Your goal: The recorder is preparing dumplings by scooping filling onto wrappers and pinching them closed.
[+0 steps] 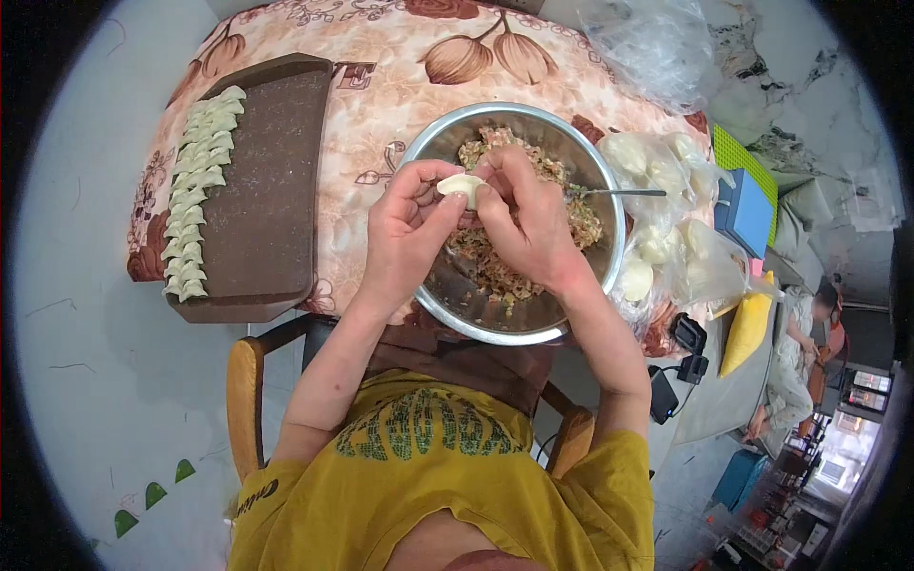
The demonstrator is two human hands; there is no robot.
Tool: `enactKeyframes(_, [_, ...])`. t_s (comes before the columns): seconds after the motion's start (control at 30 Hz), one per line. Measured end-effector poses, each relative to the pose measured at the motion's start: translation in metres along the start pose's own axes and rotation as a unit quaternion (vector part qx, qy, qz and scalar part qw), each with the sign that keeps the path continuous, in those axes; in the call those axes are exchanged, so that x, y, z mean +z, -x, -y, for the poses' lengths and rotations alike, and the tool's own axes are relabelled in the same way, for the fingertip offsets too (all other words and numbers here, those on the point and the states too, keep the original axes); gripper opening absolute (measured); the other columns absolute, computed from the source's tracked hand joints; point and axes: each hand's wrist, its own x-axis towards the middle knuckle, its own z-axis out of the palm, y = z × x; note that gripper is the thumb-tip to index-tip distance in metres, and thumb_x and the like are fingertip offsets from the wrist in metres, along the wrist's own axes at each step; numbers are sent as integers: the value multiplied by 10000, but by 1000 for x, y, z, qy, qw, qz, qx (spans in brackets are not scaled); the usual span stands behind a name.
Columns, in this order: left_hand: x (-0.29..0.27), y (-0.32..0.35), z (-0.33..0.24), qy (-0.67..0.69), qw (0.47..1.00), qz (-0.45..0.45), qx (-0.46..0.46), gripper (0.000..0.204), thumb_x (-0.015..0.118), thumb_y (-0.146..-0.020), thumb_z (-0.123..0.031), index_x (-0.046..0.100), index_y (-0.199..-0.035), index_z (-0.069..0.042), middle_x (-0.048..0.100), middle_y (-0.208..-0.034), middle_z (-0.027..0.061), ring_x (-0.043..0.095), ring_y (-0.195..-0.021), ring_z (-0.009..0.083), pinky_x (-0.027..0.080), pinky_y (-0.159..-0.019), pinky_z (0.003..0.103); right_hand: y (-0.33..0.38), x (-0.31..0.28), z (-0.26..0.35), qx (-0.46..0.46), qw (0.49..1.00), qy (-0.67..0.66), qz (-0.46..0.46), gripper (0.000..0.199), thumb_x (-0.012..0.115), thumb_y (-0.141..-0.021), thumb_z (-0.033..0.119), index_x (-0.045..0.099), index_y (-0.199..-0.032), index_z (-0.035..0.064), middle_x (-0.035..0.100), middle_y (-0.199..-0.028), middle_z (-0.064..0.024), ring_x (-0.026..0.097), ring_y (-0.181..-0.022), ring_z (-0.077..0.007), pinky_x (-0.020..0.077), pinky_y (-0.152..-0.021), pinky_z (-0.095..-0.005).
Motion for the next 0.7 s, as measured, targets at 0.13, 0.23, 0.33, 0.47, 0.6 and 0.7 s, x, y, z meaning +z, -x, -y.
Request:
enactKeyframes(0.13, [-2, -1, 3, -30, 1000, 5, 2, 239, 595, -1000, -2, 575, -1238, 8, 669, -1112, 65, 641, -988, 88, 550, -862, 249, 0, 4, -1, 2, 1000, 1, -10, 190, 615, -926, 141, 531, -1075, 58, 649, -701, -164, 677, -609, -380, 508, -532, -471])
enactKeyframes(0.23, [-2, 0, 1, -30, 1000, 7, 3, 225, 593, -1009, -10, 575, -1232, 10, 664, -1101, 56, 639, -975, 78, 559, -858, 246, 0, 4, 0, -14, 999, 25, -14, 182, 625, -926, 136, 529, -1062, 62, 650, -703, -167, 677, -613, -390, 509, -531, -479])
enactKeyframes(0.33, [-3, -1, 2, -33, 999, 5, -4, 219, 598, -1015, -31, 583, -1229, 12, 671, -1076, 50, 640, -956, 73, 557, -848, 244, 1, 3, -1, -14, 999, 35, -12, 179, 635, -925, 130, 529, -1053, 62, 657, -714, -173, 681, -625, -394, 512, -532, -476])
enactKeyframes(0.47, [-1, 0, -1, -38, 999, -5, 9, 207, 599, -1025, -56, 597, -1221, 11, 680, -1042, 44, 642, -921, 63, 544, -823, 231, 0, 2, 2, -15, 999, 30, -22, 173, 630, -930, 122, 533, -1059, 59, 655, -717, -174, 676, -607, -385, 507, -523, -461])
enactKeyframes(0.6, [-2, -1, 3, -33, 999, -10, 9, 201, 596, -1025, -55, 601, -1216, 10, 682, -1035, 43, 641, -904, 59, 537, -809, 223, 1, -1, 1, 10, 1000, -19, -4, 164, 613, -936, 122, 536, -1064, 54, 648, -707, -171, 671, -591, -378, 504, -525, -460])
enactKeyframes(0.7, [-3, 0, 2, -62, 998, -11, 14, 205, 603, -1024, -62, 602, -1216, 10, 682, -1036, 39, 638, -902, 58, 535, -808, 221, 1, 1, -1, -12, 1000, 15, -15, 166, 609, -936, 130, 536, -1063, 53, 641, -699, -170, 668, -588, -380, 504, -527, -466])
